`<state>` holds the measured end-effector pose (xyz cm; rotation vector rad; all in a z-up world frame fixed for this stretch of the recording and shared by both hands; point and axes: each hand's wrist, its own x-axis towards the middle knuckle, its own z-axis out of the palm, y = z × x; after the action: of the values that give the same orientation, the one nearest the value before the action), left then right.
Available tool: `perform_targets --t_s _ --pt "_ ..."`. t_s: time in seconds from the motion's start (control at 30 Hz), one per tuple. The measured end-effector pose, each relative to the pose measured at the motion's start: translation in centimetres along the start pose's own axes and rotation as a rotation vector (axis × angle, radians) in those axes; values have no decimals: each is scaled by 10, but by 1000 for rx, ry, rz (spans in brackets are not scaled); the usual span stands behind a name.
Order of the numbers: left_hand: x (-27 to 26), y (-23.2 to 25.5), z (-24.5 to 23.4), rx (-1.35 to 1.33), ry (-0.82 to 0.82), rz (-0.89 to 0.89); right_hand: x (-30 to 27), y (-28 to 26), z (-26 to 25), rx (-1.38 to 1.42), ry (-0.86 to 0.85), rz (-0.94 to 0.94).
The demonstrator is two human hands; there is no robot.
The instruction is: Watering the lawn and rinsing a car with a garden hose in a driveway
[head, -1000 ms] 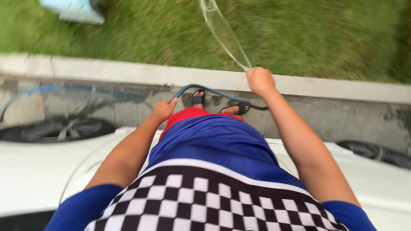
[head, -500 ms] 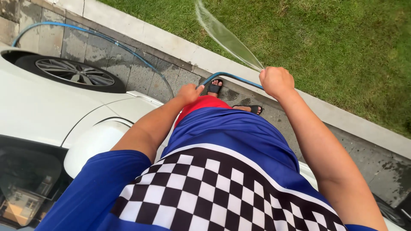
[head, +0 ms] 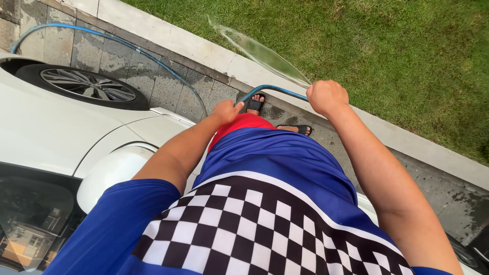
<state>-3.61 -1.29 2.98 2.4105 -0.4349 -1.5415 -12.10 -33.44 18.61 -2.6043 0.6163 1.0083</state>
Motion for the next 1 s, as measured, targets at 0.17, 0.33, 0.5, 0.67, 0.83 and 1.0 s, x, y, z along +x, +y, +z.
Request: perform_targets --t_s 0.17,0.33,0.5,0.67,0.83,1.0 --pt "-15 11 -6 29 -52 -6 11 15 14 8 -26 42" --pt "0 4 1 71 -85 15 6 23 12 105 -78 193" --pt "14 -3 -2 131 -103 34 1 52 32 191 -71 268" --pt "22 -8 -7 168 -85 37 -1 73 47 210 -76 294" --pt "25 -8 -5 199 -67 49 -4 78 53 207 -84 291" --pt "25 -7 0 192 -51 54 0 87 61 237 -77 323"
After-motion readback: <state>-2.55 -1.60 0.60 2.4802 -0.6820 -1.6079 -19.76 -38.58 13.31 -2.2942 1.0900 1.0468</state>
